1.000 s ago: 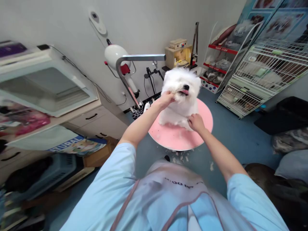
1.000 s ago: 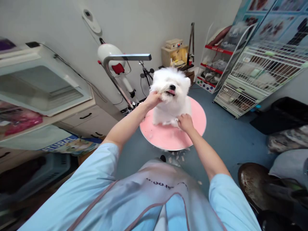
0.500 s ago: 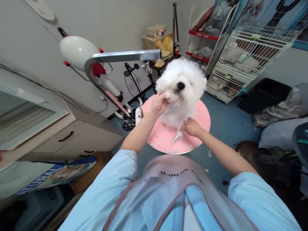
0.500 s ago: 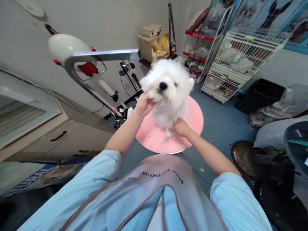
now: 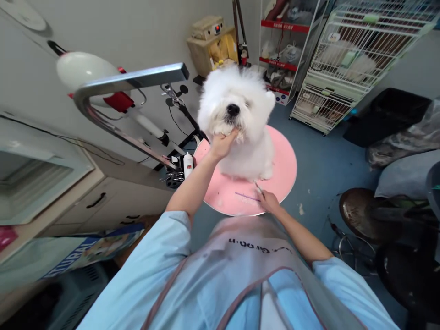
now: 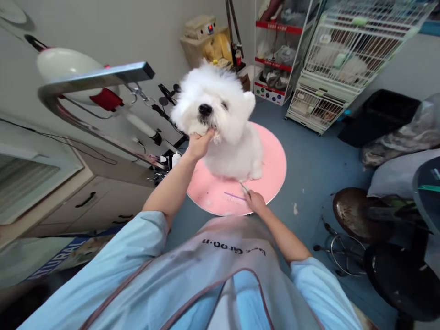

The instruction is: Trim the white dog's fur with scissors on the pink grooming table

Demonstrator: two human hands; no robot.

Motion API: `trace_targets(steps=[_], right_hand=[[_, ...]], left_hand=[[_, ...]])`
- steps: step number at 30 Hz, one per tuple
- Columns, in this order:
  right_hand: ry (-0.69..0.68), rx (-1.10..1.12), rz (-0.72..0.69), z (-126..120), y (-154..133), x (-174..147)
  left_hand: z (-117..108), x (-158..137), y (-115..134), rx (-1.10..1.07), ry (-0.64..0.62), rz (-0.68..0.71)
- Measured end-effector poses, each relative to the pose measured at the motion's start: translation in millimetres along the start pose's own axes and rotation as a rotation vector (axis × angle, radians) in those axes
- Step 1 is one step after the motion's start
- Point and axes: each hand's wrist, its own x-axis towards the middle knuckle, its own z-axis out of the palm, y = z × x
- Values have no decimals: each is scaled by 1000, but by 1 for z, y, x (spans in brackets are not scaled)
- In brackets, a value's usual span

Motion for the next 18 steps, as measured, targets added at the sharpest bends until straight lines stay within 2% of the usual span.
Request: trace_targets(steps=[3,5,7,12,16,18], right_hand=[[78,354,49,13,-16,-1],[87,450,79,17,-32,-1],[131,431,119,13,-53,1],[345,233,160,-18,-98,22],[325,288,318,-22,-102,26],[325,297,327,-20,-103,21]], left_hand=[[-5,2,-2,7,7,40],[-9,1,-3,22,-19,40],[-13,2,-2,31,-52,42],[-17,7,1,17,-160,67],[-16,10,-2,23,-242,62],[-16,13,-4,25,-247,67]])
